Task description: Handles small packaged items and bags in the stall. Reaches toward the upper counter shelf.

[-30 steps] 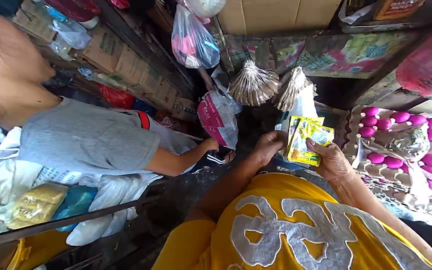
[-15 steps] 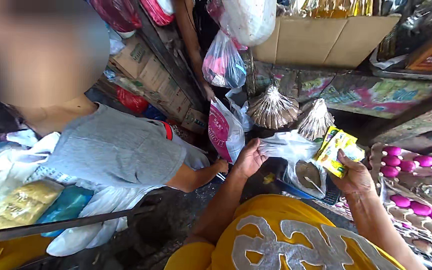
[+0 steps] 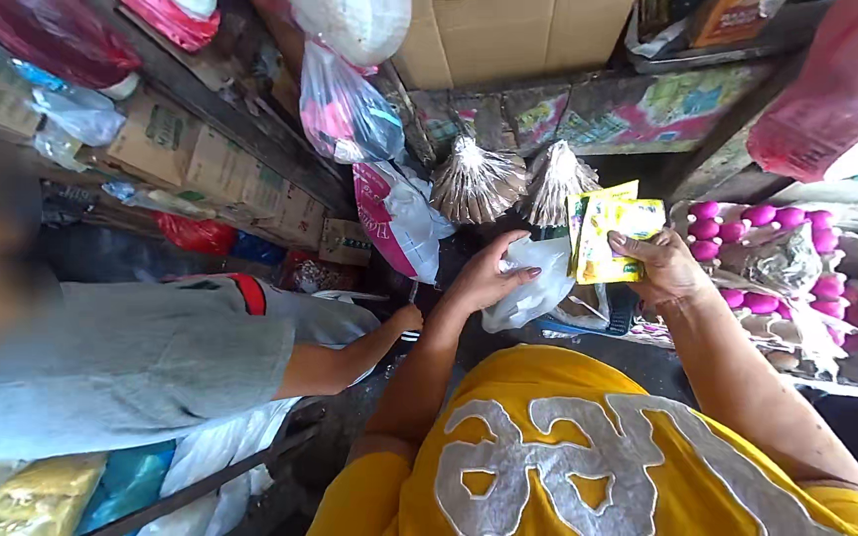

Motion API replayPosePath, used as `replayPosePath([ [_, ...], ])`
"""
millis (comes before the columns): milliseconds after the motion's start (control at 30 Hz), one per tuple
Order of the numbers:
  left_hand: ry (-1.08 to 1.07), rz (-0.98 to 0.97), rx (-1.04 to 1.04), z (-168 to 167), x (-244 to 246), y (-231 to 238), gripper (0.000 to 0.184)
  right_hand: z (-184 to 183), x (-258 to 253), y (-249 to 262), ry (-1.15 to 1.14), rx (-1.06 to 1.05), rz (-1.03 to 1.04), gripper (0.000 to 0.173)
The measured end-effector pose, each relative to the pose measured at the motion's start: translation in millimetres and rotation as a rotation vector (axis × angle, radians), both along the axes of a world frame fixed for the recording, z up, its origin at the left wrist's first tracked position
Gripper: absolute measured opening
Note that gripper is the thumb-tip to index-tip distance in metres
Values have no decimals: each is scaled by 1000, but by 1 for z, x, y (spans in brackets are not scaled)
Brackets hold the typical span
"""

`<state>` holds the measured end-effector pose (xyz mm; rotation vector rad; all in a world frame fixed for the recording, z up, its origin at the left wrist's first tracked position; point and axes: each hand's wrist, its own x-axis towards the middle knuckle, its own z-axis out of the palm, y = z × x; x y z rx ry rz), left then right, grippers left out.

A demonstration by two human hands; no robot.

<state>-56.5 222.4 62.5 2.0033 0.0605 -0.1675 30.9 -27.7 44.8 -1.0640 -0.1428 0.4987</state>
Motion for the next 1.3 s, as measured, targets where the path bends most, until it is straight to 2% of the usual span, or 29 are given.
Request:
replayPosePath([
  [100,41,-14,209,2,5,-40,80,-3,13,-11,48,-24,-108,20],
  [200,183,-6,225,-14,4,-71,55,-4,14,-21,133,-132,-284,22],
  [267,332,57,63,-27,0,-87,45,-4,7,-24,90,-194,-416,26],
  [333,502,175,-261,-40,-5,-101,49,0,-6,-24,-36,-102,-484,27],
  [433,701,344,-729,-41,-13,-118,47,0,-38,-15,-212,7,-344,24],
  [500,691,357,-887,-37,-20,-113,46,-15,-52,-12,-315,-15,-203,28],
  [567,616,427,-855,-35,-29,-101,42,-35,-58,-21,-407,-130,-54,36],
  [667,582,604,-791,-41,-43,-75,42,-58,-61,-39,-443,-304,177,35],
  [733,598,608,-803,-46,-48,-70,44,-71,-64,-47,-482,-386,355,34],
  [800,637,575,-835,-43,-48,-73,47,-80,-69,-50,-494,-410,435,35],
  [867,635,543,-904,-39,-47,-80,50,-78,-73,-52,-362,-329,346,35],
  [967,518,469,-1085,-32,-46,-89,54,-53,-64,-49,96,65,42,24],
  [1033,428,497,-1170,-25,-46,-101,56,-32,-48,-51,259,356,-29,36],
  [1100,397,542,-1215,-15,-47,-116,55,-15,-37,-50,275,554,0,44],
  [1200,520,399,-1287,-4,-56,-123,57,-6,-35,-41,162,569,84,32],
  [1267,641,348,-1223,4,-61,-117,56,-12,-42,-44,114,389,173,26],
  [1300,671,386,-1153,8,-65,-111,53,-17,-46,-46,98,269,240,23],
])
